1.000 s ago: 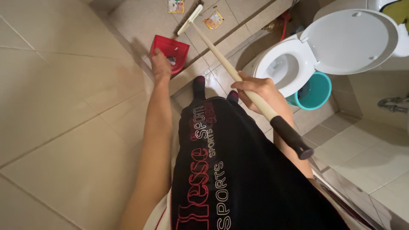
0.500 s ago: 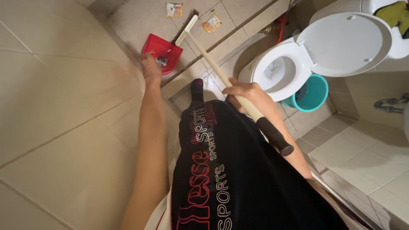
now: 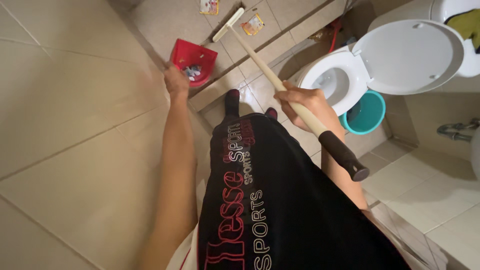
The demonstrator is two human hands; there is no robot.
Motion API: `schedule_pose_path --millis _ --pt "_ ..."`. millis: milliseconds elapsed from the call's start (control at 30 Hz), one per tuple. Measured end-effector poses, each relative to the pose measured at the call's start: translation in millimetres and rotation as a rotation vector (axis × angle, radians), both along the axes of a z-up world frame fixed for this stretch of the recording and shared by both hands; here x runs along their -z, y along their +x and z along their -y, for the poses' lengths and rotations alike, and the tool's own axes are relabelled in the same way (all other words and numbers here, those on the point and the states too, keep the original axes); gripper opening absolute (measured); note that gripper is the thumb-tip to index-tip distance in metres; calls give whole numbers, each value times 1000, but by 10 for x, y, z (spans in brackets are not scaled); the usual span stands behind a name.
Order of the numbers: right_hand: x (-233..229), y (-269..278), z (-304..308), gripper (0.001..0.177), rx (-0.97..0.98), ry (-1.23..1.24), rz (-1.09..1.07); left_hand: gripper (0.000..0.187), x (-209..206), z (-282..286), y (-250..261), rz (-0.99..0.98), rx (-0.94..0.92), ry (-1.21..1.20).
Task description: The person picks up small pieces of debris from a bathroom floor and places them into a red dustpan, then uses a long-handled brush to scrub the tiled surface around the toilet.
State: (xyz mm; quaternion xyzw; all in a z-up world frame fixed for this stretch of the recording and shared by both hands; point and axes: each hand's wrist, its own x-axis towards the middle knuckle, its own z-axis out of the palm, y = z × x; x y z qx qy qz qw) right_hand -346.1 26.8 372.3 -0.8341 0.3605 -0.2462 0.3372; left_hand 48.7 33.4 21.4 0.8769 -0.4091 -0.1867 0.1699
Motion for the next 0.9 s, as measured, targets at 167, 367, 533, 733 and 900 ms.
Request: schedule_pose_path --millis 167,367,533,733,900 --pt "29 -56 75 20 -10 -31 -44 30 -200 -127 -199 -90 -131 20" --pt "68 13 58 14 -21 -37 -7 48 -264 -130 -279 -92 -192 -14" --pt "46 67 20 16 -22 -49 -10 36 -70 -141 -182 -98 -197 39" --pt "76 132 -68 22 21 107 -37 25 358 -64 -146 -72 -145 38" --pt "51 275 -116 22 -33 53 4 17 457 0 -243 -107 -87 43"
